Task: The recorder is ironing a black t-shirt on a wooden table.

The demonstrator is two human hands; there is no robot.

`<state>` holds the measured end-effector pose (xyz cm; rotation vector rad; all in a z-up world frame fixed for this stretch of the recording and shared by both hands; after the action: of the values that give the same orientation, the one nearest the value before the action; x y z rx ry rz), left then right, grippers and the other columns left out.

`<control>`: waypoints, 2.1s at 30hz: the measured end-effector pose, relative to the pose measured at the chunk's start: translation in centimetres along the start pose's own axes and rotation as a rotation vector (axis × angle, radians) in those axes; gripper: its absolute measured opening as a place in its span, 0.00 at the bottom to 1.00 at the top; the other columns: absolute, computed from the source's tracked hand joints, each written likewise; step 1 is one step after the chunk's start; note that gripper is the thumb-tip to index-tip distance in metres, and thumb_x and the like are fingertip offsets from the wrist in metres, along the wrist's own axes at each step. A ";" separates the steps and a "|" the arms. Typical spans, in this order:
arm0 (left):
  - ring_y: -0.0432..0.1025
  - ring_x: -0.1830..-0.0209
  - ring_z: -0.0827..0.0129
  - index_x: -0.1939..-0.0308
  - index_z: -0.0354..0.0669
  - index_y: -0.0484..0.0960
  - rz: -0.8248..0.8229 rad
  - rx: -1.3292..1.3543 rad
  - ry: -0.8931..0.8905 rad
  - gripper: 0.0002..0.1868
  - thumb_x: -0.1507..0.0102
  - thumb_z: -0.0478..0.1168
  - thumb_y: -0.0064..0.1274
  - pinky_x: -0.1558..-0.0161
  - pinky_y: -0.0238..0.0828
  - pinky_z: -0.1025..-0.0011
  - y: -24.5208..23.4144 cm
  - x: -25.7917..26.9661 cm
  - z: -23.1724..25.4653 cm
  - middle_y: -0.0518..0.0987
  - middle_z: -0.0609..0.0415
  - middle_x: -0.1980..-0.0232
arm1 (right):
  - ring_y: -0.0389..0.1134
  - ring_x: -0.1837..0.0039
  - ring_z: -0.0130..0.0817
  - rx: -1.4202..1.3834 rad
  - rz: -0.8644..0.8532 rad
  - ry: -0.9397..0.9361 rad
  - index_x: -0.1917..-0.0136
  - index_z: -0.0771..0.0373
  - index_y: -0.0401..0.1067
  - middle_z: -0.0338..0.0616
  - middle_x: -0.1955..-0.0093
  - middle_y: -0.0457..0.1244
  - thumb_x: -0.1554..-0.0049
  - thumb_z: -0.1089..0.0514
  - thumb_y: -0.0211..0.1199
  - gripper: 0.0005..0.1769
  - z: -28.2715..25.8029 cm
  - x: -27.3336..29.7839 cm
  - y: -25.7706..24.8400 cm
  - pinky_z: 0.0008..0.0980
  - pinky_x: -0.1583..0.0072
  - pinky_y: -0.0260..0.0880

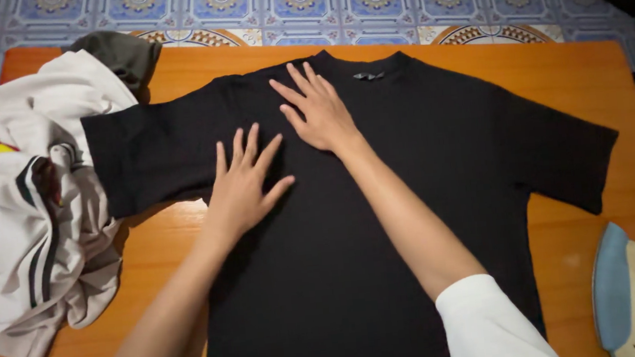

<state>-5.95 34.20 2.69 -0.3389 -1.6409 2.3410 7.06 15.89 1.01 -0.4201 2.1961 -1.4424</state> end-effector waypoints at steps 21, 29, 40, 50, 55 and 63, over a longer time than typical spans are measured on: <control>0.48 0.12 0.48 0.22 0.53 0.69 0.070 0.067 0.316 0.40 0.36 0.59 0.55 0.17 0.39 0.48 -1.8 16.5 4.2 0.60 0.49 0.14 | 0.46 0.13 0.58 -0.133 -0.094 -0.091 0.23 0.53 0.70 0.56 0.14 0.50 0.35 0.49 0.60 0.28 -4.6 16.5 -8.4 0.56 0.21 0.49; 0.49 0.12 0.50 0.23 0.53 0.71 0.004 0.062 0.332 0.37 0.35 0.59 0.53 0.18 0.42 0.52 -0.4 19.9 5.2 0.61 0.49 0.14 | 0.50 0.15 0.53 -0.115 -0.102 -0.093 0.21 0.56 0.67 0.55 0.15 0.52 0.39 0.50 0.65 0.34 -6.1 27.6 -9.2 0.54 0.20 0.49; 0.82 0.49 0.56 0.39 0.44 0.86 0.087 0.326 0.096 0.19 0.34 0.35 0.54 0.47 0.77 0.65 -3.7 10.1 7.0 0.87 0.50 0.43 | 0.65 0.25 0.48 0.047 0.403 0.145 0.38 0.59 0.80 0.49 0.28 0.64 0.42 0.58 0.72 0.18 -4.2 31.8 -19.9 0.45 0.28 0.62; 0.68 0.25 0.36 0.29 0.39 0.86 0.232 0.007 0.157 0.22 0.27 0.40 0.62 0.34 0.71 0.40 -0.2 -2.7 5.8 0.73 0.29 0.22 | 0.60 0.41 0.58 0.824 0.407 0.962 0.28 0.66 0.73 0.62 0.41 0.62 0.45 0.42 0.72 0.39 7.2 48.2 -28.0 0.57 0.35 0.51; 0.75 0.28 0.37 0.31 0.26 0.88 0.245 0.079 0.207 0.17 0.24 0.29 0.64 0.34 0.73 0.43 0.2 -6.8 0.1 0.81 0.25 0.27 | 0.72 0.43 0.64 0.433 0.224 1.308 0.23 0.67 0.64 0.61 0.38 0.69 0.43 0.25 0.66 0.53 9.8 52.5 -28.0 0.61 0.42 0.65; 0.75 0.30 0.30 0.26 0.29 0.88 0.349 -0.037 0.299 0.24 0.26 0.36 0.64 0.33 0.72 0.44 1.1 -8.2 -4.7 0.81 0.21 0.27 | 0.72 0.41 0.52 0.216 0.256 1.179 0.28 0.50 0.73 0.44 0.38 0.72 0.44 0.45 0.71 0.31 10.3 52.2 -28.1 0.49 0.41 0.71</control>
<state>3.20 35.19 0.46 -1.0030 -1.5804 2.3476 -31.25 -29.18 11.85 1.0111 2.6596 -2.0088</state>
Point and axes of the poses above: each hand's wrist, its own x-axis away from the middle knuckle, its own y-axis out of the palm, z = x × y, the point moved 3 cm from there along -x, towards the middle knuckle
